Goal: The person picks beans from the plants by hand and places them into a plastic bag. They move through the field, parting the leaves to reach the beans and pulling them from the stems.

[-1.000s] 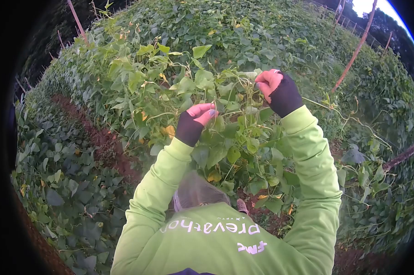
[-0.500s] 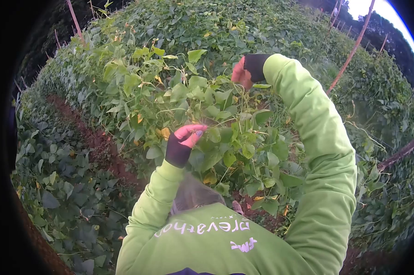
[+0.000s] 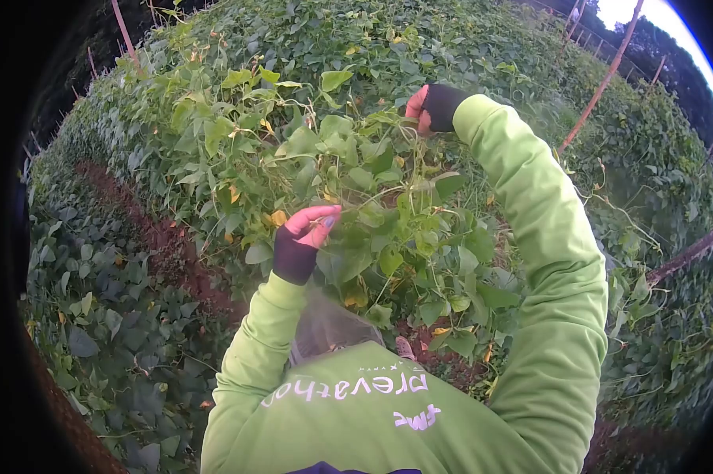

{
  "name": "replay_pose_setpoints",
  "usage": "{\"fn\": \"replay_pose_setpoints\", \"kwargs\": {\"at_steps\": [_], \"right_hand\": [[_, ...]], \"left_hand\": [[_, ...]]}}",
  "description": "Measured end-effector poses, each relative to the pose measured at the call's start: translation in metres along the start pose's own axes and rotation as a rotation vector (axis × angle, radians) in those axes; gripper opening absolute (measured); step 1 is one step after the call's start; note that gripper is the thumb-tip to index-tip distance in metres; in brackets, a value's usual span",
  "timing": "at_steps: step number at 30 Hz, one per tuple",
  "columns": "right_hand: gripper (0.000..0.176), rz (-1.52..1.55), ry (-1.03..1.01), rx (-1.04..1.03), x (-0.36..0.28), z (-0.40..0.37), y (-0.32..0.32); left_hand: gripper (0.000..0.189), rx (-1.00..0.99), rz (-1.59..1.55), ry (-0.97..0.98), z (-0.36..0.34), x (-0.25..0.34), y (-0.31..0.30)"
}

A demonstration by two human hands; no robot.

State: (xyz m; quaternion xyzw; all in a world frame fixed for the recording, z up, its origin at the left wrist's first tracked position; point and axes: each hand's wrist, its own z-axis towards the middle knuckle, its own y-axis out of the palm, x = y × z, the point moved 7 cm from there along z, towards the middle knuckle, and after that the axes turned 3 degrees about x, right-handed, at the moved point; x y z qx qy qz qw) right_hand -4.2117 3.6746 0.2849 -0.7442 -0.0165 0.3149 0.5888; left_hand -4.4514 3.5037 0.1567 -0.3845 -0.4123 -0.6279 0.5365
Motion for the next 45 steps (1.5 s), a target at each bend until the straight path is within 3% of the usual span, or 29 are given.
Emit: {"fn": "replay_pose_setpoints", "kwargs": {"at_steps": [3, 5, 10, 19, 22, 26, 29, 37, 39, 41, 44, 45], "right_hand": [[0.018, 0.043, 0.025, 0.081, 0.0, -0.012, -0.007], [0.017, 0.128, -0.065, 0.166, -0.012, -0.024, -0.012], [0.034, 0.298, -0.117, 0.122, -0.01, -0.033, -0.006], [0.024, 0.352, -0.174, 0.229, 0.004, -0.036, -0.018], [0.019, 0.349, -0.137, 0.307, -0.004, -0.044, -0.021], [0.017, 0.232, -0.146, 0.491, -0.028, -0.062, -0.033], [0.017, 0.178, -0.209, 0.548, -0.04, -0.063, -0.032], [0.017, 0.523, -0.523, 0.953, -0.119, -0.122, -0.049], [0.017, 0.53, -0.502, 0.967, -0.156, -0.156, -0.029], [0.019, 0.29, -0.72, 0.826, -0.195, -0.179, 0.017], [0.029, 0.166, -0.853, 0.176, -0.23, -0.169, 0.14], [0.029, 0.125, -0.894, 0.077, -0.221, -0.166, 0.182]], "left_hand": [[0.018, -0.005, -0.007, 0.023, -0.003, 0.001, 0.0], [0.018, -0.011, 0.018, 0.068, -0.004, 0.002, 0.001], [0.02, 0.034, 0.087, 0.2, -0.007, 0.016, 0.003], [0.017, 0.031, 0.133, 0.109, -0.014, 0.01, -0.004], [0.024, 0.049, 0.201, 0.259, -0.016, 0.02, -0.004], [0.022, 0.033, 0.327, 0.422, -0.021, 0.041, 0.001], [0.022, 0.032, 0.315, 0.441, -0.023, 0.047, 0.004], [0.016, -0.006, 0.318, 0.375, -0.023, 0.048, 0.001], [0.018, 0.001, 0.349, 0.391, -0.023, 0.053, -0.005], [0.02, 0.017, 0.385, 0.397, -0.019, 0.054, -0.017], [0.024, 0.038, 0.401, 0.347, -0.016, 0.051, -0.04], [0.026, 0.037, 0.385, 0.289, -0.017, 0.048, -0.05]]}}
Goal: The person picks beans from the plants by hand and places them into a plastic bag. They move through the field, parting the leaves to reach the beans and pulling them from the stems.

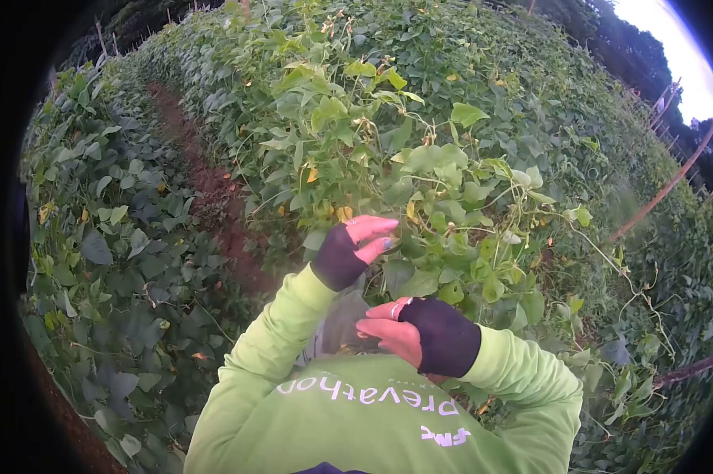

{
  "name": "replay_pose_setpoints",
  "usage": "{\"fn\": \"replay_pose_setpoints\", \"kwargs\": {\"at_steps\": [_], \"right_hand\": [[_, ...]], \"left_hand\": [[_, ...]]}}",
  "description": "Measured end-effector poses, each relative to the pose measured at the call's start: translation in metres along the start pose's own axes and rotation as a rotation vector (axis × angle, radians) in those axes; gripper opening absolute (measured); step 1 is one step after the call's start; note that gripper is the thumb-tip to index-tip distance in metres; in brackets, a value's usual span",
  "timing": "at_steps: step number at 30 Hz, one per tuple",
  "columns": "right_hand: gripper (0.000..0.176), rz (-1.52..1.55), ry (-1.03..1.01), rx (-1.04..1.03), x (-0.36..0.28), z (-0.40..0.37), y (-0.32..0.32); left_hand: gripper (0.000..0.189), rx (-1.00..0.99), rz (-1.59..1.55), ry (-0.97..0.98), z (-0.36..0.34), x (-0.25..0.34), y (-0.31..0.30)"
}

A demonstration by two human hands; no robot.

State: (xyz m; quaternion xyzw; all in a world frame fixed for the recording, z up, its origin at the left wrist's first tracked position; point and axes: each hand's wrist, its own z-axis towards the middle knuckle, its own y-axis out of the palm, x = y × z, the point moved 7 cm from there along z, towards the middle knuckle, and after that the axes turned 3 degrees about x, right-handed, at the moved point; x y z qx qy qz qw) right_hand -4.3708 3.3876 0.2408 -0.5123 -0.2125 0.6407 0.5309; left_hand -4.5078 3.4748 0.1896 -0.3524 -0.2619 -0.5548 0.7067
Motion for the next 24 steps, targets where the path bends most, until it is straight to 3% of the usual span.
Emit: {"fn": "replay_pose_setpoints", "kwargs": {"at_steps": [1, 2, 5, 7, 8, 10, 12, 13, 16, 17, 18, 20, 22, 24], "right_hand": [[0.023, 0.059, 0.018, -0.166, 0.006, 0.0, 0.019], [0.023, 0.061, 0.012, -0.164, 0.008, 0.004, 0.019], [0.024, 0.099, 0.041, 0.003, 0.004, 0.049, -0.039], [0.018, 0.003, -0.047, 0.22, -0.005, 0.085, -0.1], [0.018, -0.066, 0.023, 0.294, 0.002, 0.101, -0.127], [0.017, -0.163, 0.062, 0.388, 0.036, 0.145, -0.172], [0.02, -0.412, 0.086, 0.347, 0.105, 0.195, -0.206], [0.021, -0.55, 0.187, 0.336, 0.146, 0.217, -0.221], [0.024, -0.486, 0.412, 0.243, 0.29, 0.271, -0.251], [0.039, -0.57, 0.552, 0.221, 0.323, 0.282, -0.251], [0.063, -0.261, 0.831, 0.277, 0.338, 0.275, -0.241], [0.077, -0.102, 0.945, 0.281, 0.341, 0.275, -0.218], [0.08, -0.105, 0.999, 0.189, 0.365, 0.282, -0.202], [0.059, -0.115, 0.987, 0.042, 0.381, 0.291, -0.191]], "left_hand": [[0.027, -0.003, 0.024, -0.02, -0.004, -0.003, -0.01], [0.027, -0.001, 0.03, -0.019, -0.009, -0.002, -0.021], [0.025, 0.058, 0.09, -0.12, -0.037, -0.007, -0.057], [0.024, 0.14, 0.087, -0.226, -0.068, -0.014, -0.078], [0.023, 0.189, 0.096, -0.259, -0.087, -0.022, -0.088], [0.022, 0.288, 0.05, -0.377, -0.13, -0.037, -0.108], [0.019, 0.463, -0.081, -0.56, -0.178, -0.049, -0.126], [0.018, 0.54, -0.075, -0.59, -0.201, -0.052, -0.136], [0.019, 0.752, -0.026, -0.683, -0.268, -0.047, -0.16], [0.019, 0.827, -0.06, -0.702, -0.289, -0.042, -0.166], [0.02, 0.904, -0.091, -0.719, -0.311, -0.039, -0.17], [0.02, 1.031, -0.114, -0.743, -0.358, -0.04, -0.178], [0.02, 1.112, -0.103, -0.758, -0.393, -0.04, -0.183], [0.021, 1.198, -0.16, -0.75, -0.416, -0.033, -0.185]]}}
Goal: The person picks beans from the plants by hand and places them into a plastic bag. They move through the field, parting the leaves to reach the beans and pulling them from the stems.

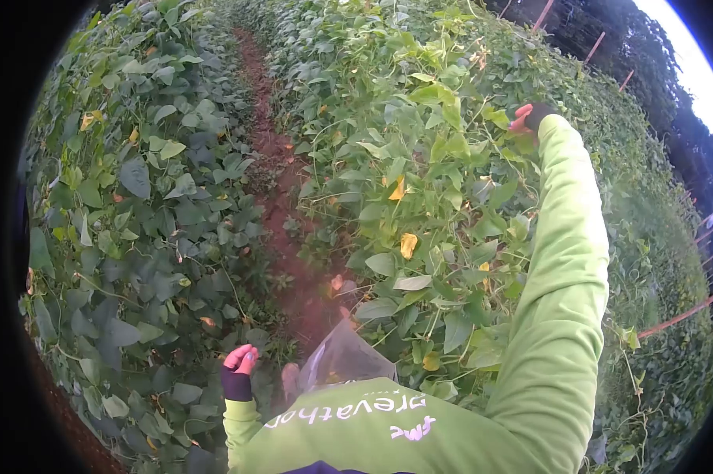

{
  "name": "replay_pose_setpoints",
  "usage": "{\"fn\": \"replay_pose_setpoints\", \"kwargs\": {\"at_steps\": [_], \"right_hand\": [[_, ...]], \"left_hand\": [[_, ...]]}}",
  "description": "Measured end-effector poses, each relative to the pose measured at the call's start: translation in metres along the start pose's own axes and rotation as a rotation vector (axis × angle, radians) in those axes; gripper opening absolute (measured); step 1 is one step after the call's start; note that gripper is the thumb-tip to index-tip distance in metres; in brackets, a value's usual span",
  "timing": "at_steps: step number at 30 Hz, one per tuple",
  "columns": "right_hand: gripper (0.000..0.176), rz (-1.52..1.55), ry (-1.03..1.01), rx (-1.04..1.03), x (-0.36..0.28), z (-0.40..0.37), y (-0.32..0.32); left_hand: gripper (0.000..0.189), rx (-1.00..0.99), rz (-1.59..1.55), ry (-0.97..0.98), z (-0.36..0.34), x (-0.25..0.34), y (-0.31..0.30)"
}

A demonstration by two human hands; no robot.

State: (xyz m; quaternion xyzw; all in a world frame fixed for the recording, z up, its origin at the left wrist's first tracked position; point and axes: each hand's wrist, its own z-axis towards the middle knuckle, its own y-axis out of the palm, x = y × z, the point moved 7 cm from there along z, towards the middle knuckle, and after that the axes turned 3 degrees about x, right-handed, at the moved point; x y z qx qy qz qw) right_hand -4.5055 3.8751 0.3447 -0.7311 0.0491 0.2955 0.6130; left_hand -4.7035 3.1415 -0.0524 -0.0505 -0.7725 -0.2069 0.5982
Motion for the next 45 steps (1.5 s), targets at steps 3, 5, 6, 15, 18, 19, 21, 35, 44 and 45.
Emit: {"fn": "replay_pose_setpoints", "kwargs": {"at_steps": [3, 5, 6, 15, 18, 19, 21, 35, 44, 45], "right_hand": [[0.03, 0.137, -0.017, 0.02, 0.016, 0.026, 0.005], [0.021, 0.142, 0.001, 0.021, 0.025, 0.031, 0.001], [0.019, 0.05, -0.04, -0.032, 0.031, 0.041, -0.006], [0.013, 0.354, 0.032, 0.083, 0.058, 0.019, -0.003], [0.014, 0.23, 0.084, 0.175, 0.053, 0.0, -0.009], [0.014, 0.224, 0.07, 0.187, 0.05, -0.006, -0.009], [0.014, 0.191, 0.106, 0.171, 0.052, -0.017, -0.012], [0.023, 0.257, 0.173, 0.029, -0.028, -0.08, -0.021], [0.019, 0.334, 0.295, -0.034, -0.014, -0.071, -0.031], [0.019, 0.359, 0.297, -0.01, -0.013, -0.07, -0.03]], "left_hand": [[0.021, 0.053, 0.022, -0.003, 0.004, 0.008, -0.007], [0.021, 0.054, 0.067, -0.017, 0.012, 0.017, -0.007], [0.021, 0.039, 0.077, -0.016, 0.02, 0.022, -0.005], [0.02, -0.175, 0.152, -0.108, 0.124, 0.066, -0.026], [0.02, -0.197, 0.19, -0.064, 0.161, 0.092, -0.039], [0.02, -0.178, 0.207, -0.065, 0.173, 0.101, -0.039], [0.02, -0.177, 0.224, -0.028, 0.201, 0.111, -0.034], [0.022, -0.562, 0.167, -0.03, 0.375, 0.058, 0.222], [0.022, -0.708, 0.14, -0.183, 0.468, 0.047, 0.352], [0.022, -0.715, 0.144, -0.185, 0.479, 0.047, 0.351]]}}
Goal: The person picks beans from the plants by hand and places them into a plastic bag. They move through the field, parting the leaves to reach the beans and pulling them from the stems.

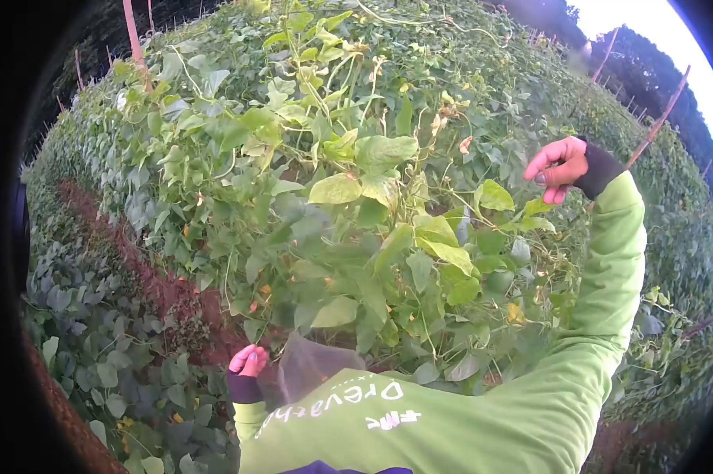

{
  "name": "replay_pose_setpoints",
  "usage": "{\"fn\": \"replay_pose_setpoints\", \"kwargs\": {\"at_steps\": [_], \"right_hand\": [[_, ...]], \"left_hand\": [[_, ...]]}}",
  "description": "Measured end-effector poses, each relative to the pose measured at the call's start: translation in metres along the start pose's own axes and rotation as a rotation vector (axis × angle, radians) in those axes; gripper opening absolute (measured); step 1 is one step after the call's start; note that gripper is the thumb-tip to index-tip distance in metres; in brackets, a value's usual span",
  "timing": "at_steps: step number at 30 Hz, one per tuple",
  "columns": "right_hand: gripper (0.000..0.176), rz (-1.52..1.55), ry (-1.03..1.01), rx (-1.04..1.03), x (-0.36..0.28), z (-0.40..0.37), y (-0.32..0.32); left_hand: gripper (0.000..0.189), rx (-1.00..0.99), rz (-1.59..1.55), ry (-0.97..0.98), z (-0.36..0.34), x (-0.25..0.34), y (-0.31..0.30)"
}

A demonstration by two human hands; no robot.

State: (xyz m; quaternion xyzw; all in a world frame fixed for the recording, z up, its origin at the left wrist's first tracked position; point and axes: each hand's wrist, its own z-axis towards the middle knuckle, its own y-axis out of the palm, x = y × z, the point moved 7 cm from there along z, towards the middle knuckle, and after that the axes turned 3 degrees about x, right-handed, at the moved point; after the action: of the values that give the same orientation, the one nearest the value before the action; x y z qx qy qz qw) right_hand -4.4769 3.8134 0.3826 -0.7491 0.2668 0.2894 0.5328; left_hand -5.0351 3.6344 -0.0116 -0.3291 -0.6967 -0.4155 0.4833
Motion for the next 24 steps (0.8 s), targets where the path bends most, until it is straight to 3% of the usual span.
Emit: {"fn": "replay_pose_setpoints", "kwargs": {"at_steps": [7, 13, 24], "right_hand": [[0.021, 0.027, 0.171, 0.162, 0.006, -0.027, 0.016], [0.026, -0.032, 0.312, 0.318, 0.004, -0.067, 0.029], [0.029, -0.036, 0.31, 0.416, 0.004, -0.096, 0.041]], "left_hand": [[0.023, -0.11, 0.067, -0.138, 0.036, 0.002, -0.06], [0.021, -0.176, 0.153, -0.085, 0.047, 0.036, -0.076], [0.021, -0.275, 0.025, -0.144, 0.046, 0.025, -0.047]]}}
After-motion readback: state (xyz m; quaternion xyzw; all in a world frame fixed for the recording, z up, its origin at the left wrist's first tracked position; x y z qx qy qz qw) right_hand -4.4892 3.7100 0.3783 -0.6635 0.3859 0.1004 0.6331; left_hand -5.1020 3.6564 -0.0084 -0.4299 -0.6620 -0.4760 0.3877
